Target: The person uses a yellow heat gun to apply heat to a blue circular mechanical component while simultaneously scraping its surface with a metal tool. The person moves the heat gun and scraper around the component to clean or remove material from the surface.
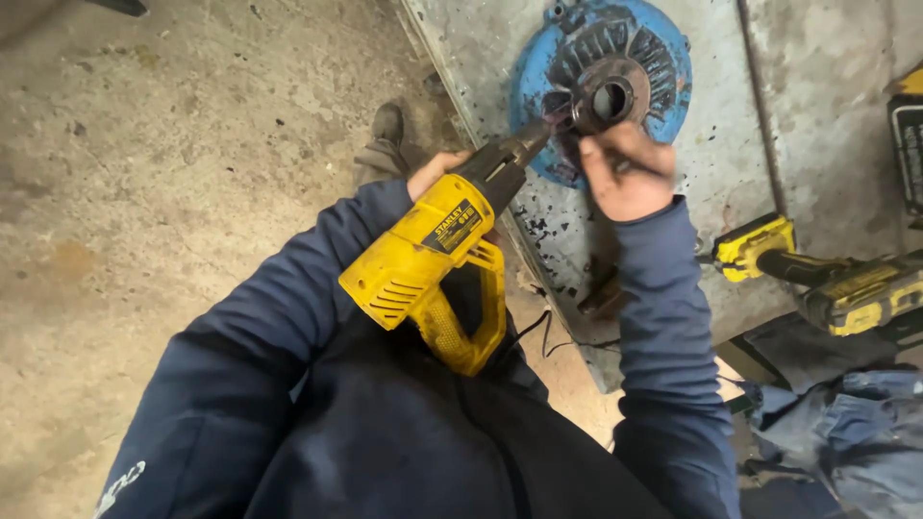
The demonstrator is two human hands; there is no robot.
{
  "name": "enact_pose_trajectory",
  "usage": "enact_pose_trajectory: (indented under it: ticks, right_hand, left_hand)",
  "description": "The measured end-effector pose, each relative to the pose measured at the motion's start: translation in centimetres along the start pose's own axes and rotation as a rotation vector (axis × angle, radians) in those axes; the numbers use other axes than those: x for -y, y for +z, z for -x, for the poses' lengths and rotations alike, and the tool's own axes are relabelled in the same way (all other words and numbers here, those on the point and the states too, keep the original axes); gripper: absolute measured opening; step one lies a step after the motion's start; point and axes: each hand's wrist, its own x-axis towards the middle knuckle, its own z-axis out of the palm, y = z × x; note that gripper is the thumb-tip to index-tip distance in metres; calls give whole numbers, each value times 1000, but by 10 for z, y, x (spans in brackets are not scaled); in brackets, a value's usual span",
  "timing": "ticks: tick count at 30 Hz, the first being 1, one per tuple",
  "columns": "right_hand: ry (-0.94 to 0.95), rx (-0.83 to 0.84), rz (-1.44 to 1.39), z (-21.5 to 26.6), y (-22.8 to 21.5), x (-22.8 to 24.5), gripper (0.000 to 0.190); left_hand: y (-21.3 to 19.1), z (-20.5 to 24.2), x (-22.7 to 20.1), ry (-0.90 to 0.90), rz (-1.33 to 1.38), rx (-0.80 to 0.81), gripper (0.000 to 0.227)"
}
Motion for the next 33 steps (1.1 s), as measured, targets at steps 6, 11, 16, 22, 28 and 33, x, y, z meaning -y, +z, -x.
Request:
enact_pose_trajectory:
  ticks: [6,11,16,22,28,33]
  right_hand:
    - [12,-18,37,7,-1,-23,19]
    - [55,-68,-61,7,-5,-22,24]
    - [-43,30,163,0,-1,-29,20]
    - [-5,-16,67,-9,4,-17,19]
    - [130,-31,-1,4,2,-28,23]
    - [93,13,21,5,6,-20,20]
  left_hand:
    - [-6,-5,1,5,34,-14,68]
    - [-1,-4,-1,63,16,0,64]
    - [-19,-13,-4,106,-66,-11,63]
    - [-9,2,-9,45,58,-17,66]
    - [0,8,-7,65,72,10,67]
    - [3,8,-5,92,39,36,65]
